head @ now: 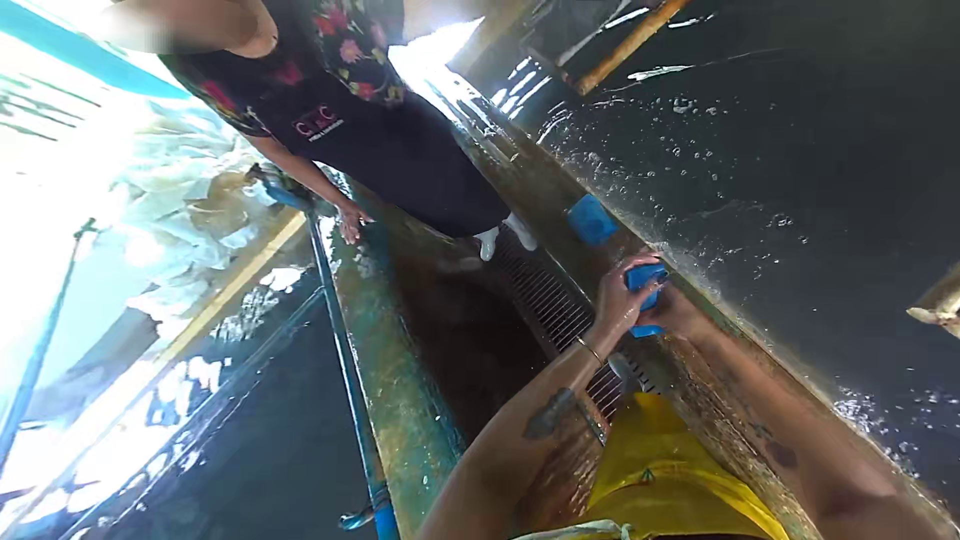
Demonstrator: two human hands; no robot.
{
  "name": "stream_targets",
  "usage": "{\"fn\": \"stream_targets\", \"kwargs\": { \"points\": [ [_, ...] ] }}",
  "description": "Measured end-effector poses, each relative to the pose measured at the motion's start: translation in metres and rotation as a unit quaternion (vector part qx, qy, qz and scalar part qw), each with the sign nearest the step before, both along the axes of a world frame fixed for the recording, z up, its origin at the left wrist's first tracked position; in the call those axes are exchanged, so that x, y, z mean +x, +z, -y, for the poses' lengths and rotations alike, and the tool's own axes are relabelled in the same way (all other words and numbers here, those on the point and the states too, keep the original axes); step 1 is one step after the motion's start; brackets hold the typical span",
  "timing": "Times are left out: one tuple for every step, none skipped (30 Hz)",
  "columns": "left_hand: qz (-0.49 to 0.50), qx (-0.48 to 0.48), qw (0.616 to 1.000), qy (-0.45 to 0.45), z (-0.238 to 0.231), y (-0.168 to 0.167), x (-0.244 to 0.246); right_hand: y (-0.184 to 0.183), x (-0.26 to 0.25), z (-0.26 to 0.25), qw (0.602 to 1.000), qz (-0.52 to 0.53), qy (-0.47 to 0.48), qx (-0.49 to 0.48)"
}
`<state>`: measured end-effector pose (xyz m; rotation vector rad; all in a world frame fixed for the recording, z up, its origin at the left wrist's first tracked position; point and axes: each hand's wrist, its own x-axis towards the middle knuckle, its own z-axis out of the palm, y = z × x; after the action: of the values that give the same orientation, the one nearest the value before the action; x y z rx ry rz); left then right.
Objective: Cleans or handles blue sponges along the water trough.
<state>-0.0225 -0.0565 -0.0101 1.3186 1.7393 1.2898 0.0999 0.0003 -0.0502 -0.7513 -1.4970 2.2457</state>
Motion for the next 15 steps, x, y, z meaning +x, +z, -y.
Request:
{"fn": "stream_targets", "kwargs": {
  "points": [
    [-0.001,0.037,0.999,-0.011,0.001,0.001,0.004,-0.002,0.004,-0.001,1.000,-0.020,0.002,-0.011],
    [-0.005,0.052,0.998,-0.027,0.004,0.003,0.008,-0.005,0.008,-0.001,0.999,-0.040,0.000,-0.019],
    [-0.014,0.054,0.997,-0.049,0.008,0.006,0.012,-0.007,0.013,-0.001,0.999,-0.046,0.001,-0.010],
    [-0.023,0.047,0.996,-0.073,0.010,0.009,0.015,-0.008,0.018,0.000,0.999,-0.033,-0.005,0.015],
    [-0.031,0.043,0.994,-0.090,0.011,0.011,0.017,-0.008,0.023,0.002,0.998,0.000,-0.004,0.067],
    [-0.038,0.041,0.994,-0.098,0.010,0.012,0.018,-0.004,0.027,0.005,0.990,0.052,0.005,0.133],
    [-0.038,0.041,0.994,-0.095,0.009,0.013,0.020,0.006,0.028,0.009,0.975,0.118,0.032,0.183],
    [-0.034,0.040,0.995,-0.082,0.007,0.015,0.022,0.014,0.025,0.013,0.964,0.161,0.044,0.207],
    [-0.028,0.041,0.997,-0.061,0.005,0.015,0.025,0.018,0.019,0.018,0.961,0.178,0.032,0.209],
    [-0.024,0.036,0.999,-0.031,0.002,0.015,0.027,0.016,0.013,0.020,0.957,0.173,0.010,0.234],
    [-0.017,0.035,0.999,0.006,0.000,0.014,0.028,0.007,0.009,0.022,0.953,0.142,-0.029,0.266],
    [-0.004,0.034,0.999,0.040,-0.001,0.013,0.028,0.001,0.006,0.023,0.952,0.118,-0.051,0.278],
    [0.014,0.031,0.997,0.070,-0.002,0.013,0.028,-0.003,0.003,0.023,0.953,0.096,-0.068,0.281],
    [0.041,0.025,0.994,0.096,-0.003,0.014,0.027,-0.007,0.002,0.023,0.951,0.079,-0.080,0.288],
    [0.077,0.018,0.990,0.117,-0.004,0.014,0.026,-0.008,0.002,0.022,0.948,0.084,-0.077,0.296]
  ]
}}
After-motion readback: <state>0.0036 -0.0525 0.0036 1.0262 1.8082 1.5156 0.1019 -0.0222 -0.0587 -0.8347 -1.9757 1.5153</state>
